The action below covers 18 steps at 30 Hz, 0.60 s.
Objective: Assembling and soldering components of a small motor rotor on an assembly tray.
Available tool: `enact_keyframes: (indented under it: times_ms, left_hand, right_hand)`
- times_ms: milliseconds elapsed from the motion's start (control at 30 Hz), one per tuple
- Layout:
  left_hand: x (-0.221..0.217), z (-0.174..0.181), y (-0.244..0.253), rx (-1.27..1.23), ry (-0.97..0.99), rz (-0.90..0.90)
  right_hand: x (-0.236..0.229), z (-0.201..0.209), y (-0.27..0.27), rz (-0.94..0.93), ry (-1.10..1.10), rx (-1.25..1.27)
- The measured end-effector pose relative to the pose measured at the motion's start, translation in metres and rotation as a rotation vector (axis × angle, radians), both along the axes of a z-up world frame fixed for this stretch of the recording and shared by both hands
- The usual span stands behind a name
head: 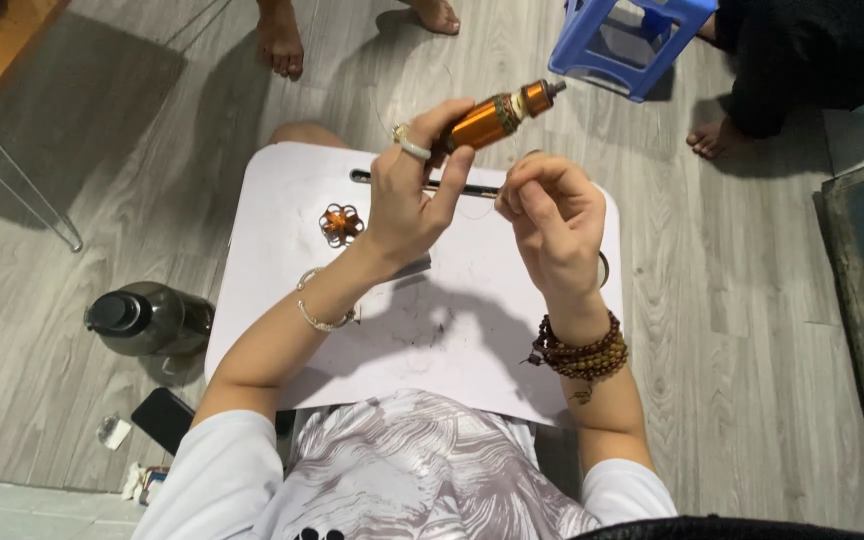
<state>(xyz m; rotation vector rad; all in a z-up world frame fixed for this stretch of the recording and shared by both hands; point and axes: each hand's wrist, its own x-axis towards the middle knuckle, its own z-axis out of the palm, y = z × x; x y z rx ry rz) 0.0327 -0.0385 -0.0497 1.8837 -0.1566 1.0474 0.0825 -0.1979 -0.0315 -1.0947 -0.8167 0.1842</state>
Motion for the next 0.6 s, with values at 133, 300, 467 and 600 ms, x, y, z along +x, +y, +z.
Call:
enact_keyframes:
  times_ms: [133, 300, 467, 600]
  left_hand:
    - [0.008, -0.007, 0.014, 0.066, -0.050, 0.058]
    - [0.005, -0.007, 0.015, 0.179, -0.080, -0.002]
    - [0.009, -0.005, 0.015, 0.349, -0.122, -0.005]
    - [0.010, -0.004, 0.025, 0.064, 0.008, 0.001]
  right_hand:
    - [-0.006, 0.006, 0.000, 0.117, 0.227, 0.034]
    - [0.003, -0.007, 0.008, -0.086, 0.177, -0.039]
    - [0.012, -0.013, -0.003, 0.038, 0.169, 0.012]
    - [0.014, -0.007, -0.012, 0.154, -0.054, 0.157]
